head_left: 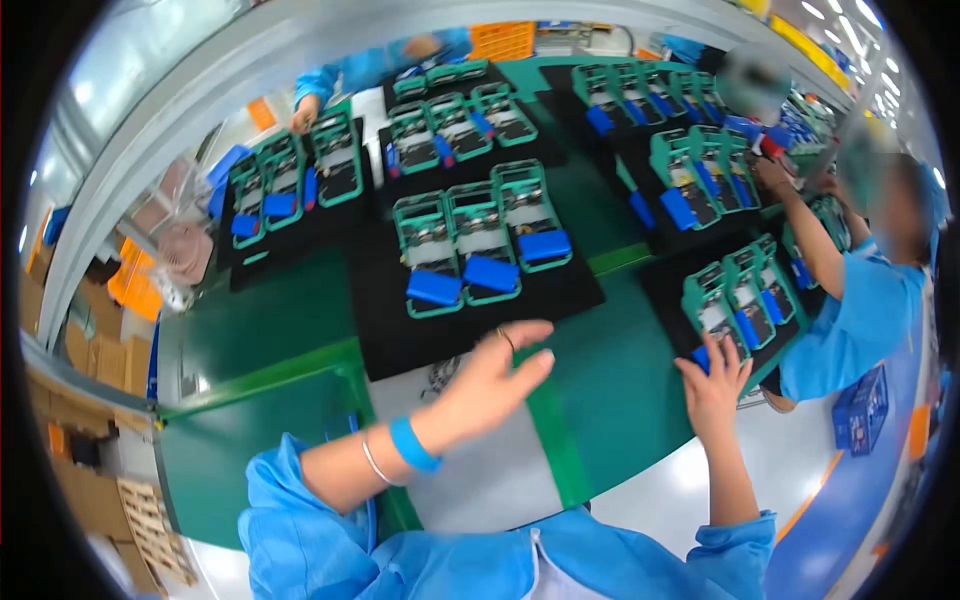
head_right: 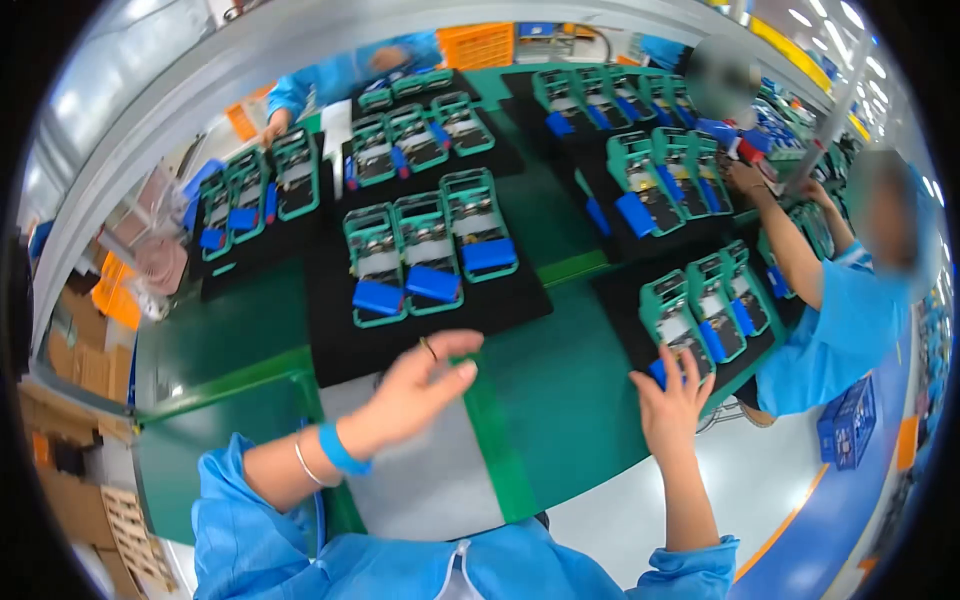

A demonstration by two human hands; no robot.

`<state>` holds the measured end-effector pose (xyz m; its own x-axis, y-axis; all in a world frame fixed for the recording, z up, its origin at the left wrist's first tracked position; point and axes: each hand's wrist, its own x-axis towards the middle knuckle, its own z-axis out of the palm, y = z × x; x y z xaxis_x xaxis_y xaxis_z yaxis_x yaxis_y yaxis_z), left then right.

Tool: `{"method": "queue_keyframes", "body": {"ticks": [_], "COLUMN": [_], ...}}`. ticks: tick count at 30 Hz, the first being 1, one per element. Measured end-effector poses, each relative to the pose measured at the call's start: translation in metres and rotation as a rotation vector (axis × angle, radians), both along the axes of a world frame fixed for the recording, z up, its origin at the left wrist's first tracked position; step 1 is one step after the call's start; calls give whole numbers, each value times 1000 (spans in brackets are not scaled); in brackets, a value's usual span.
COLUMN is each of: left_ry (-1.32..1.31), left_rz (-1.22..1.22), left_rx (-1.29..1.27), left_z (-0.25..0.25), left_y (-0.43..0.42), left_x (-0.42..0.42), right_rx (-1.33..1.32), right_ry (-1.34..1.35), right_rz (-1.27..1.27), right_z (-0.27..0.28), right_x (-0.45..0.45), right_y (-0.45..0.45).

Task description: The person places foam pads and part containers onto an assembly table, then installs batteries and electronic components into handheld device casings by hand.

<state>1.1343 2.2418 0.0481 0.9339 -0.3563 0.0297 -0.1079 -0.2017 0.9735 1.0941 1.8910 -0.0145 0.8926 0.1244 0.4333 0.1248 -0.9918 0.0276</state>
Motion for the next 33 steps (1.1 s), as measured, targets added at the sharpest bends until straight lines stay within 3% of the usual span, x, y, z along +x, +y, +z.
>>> {"method": "queue_keyframes", "body": {"ticks": [2, 4, 7, 10, 12, 17, 18, 20, 21, 23, 25, 26, 28, 31, 33], "left_ry": [-426, -607, -725, -543, -661, -551, -545, -204, -359, -242, -454, -561, -860, -766, -795], "left_rz": [96, 251, 353, 229, 244, 310, 400, 553, 651, 769, 805, 814, 455, 259, 243], "left_rx": [302, 470, 755, 717, 700, 457, 355, 85, -124, -408, -171, 210, 512, 874, 905], "left_z": [3, 4, -20, -31, -35, -36, -32, -21, -40, -54, -39, -26, -23, -39, -40], "left_y": [34, 58, 84, 92, 95, 97, 97, 107, 113, 130, 137, 137, 138, 123, 124], "left_x": [19, 38, 68, 83, 83, 78, 76, 77, 87, 106, 96, 84, 83, 72, 74], "right_rx": [16, 132, 501, 529, 576, 437, 385, 326, 276, 221, 180, 174, 140, 90, -4], "right_ry": [20, 5, 137, 313, 437, 373, 350, 337, 306, 275, 252, 255, 286, 251, 220], "right_rz": [-59, 67, 486, 705, 738, 762, 759, 753, 797, 838, 916, 917, 913, 938, 950], "right_z": [3, 18, 26, 20, 18, 24, 25, 25, 24, 24, 23, 24, 25, 30, 36], "right_x": [4, 9, 15, 20, 27, 32, 32, 32, 34, 35, 32, 30, 25, 25, 25], "right_y": [11, 40, 107, 171, 198, 223, 225, 226, 225, 220, 213, 211, 208, 214, 220]}}
